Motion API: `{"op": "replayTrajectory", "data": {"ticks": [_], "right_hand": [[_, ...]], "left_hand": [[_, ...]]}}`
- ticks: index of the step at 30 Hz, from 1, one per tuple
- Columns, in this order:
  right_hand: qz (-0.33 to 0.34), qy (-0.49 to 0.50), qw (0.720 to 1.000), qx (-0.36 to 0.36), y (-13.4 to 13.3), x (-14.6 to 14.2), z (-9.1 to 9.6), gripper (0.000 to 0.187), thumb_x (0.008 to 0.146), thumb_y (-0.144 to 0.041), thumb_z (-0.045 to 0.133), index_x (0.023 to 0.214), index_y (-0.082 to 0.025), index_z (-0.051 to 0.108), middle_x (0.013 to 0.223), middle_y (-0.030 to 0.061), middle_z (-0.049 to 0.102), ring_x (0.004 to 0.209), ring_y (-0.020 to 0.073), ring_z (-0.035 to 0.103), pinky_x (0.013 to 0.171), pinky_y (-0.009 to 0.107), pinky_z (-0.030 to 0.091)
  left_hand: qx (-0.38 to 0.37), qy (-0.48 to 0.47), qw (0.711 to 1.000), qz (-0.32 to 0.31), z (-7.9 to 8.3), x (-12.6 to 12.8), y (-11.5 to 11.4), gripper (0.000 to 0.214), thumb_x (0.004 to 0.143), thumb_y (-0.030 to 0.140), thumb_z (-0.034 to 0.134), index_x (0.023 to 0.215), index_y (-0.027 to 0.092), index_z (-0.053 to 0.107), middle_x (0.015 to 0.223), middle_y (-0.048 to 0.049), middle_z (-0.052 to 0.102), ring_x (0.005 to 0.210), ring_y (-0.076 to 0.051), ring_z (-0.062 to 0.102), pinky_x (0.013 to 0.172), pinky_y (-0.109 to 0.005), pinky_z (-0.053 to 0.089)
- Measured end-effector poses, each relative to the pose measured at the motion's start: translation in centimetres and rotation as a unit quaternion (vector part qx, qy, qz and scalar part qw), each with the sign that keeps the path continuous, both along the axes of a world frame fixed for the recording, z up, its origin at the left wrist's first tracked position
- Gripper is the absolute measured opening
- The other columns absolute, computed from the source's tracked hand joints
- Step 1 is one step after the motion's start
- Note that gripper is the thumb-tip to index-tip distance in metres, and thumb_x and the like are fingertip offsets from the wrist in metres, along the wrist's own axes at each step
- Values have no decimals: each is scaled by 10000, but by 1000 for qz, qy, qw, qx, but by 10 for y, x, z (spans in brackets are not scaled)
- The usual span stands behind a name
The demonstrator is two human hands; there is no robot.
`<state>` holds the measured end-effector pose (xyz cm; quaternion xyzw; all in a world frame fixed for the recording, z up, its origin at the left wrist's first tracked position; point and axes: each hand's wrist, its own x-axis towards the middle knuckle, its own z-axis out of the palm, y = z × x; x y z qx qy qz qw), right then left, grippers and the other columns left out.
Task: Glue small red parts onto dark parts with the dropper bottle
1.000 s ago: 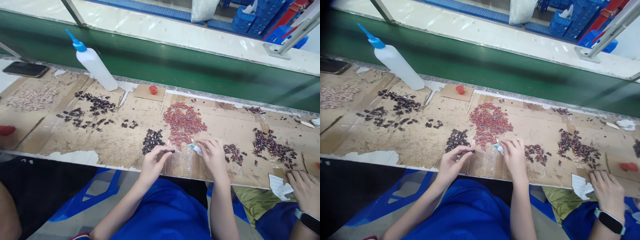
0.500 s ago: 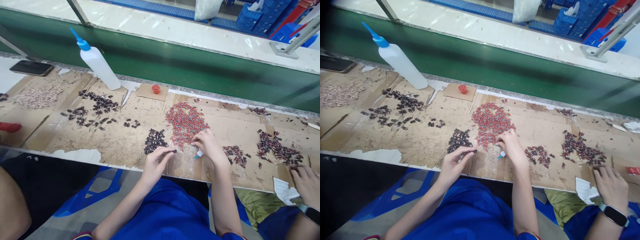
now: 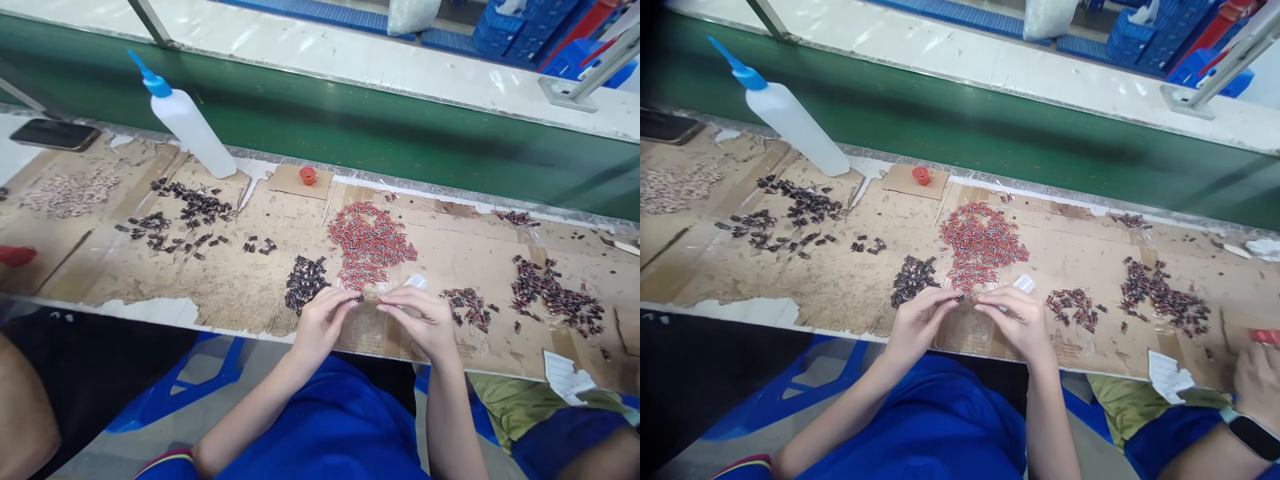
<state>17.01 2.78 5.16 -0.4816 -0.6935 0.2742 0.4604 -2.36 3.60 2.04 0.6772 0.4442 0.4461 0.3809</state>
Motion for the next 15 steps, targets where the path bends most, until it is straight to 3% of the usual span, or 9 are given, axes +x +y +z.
{"op": "replayTrajectory", "data": {"ticks": [7, 15], "right_hand": [[74, -34, 995, 56, -4, 4, -4, 148, 883, -170, 621, 900, -235, 754, 835, 58, 751, 762, 166, 709, 672, 301, 592], [112, -85, 985, 98, -4, 5, -3, 201, 929, -136, 529, 922, -206, 717, 821, 66, 730, 748, 149, 681, 648, 276, 575]], "left_hand": [[20, 14, 998, -50, 3, 3, -2, 190, 923, 197, 556, 1003, 213, 727, 884, -62, 755, 825, -178, 670, 770, -308, 539], [-76, -35, 993, -82, 8, 6, -5, 184, 907, 288, 590, 920, 207, 755, 833, -66, 753, 779, -180, 679, 737, -289, 547]]}}
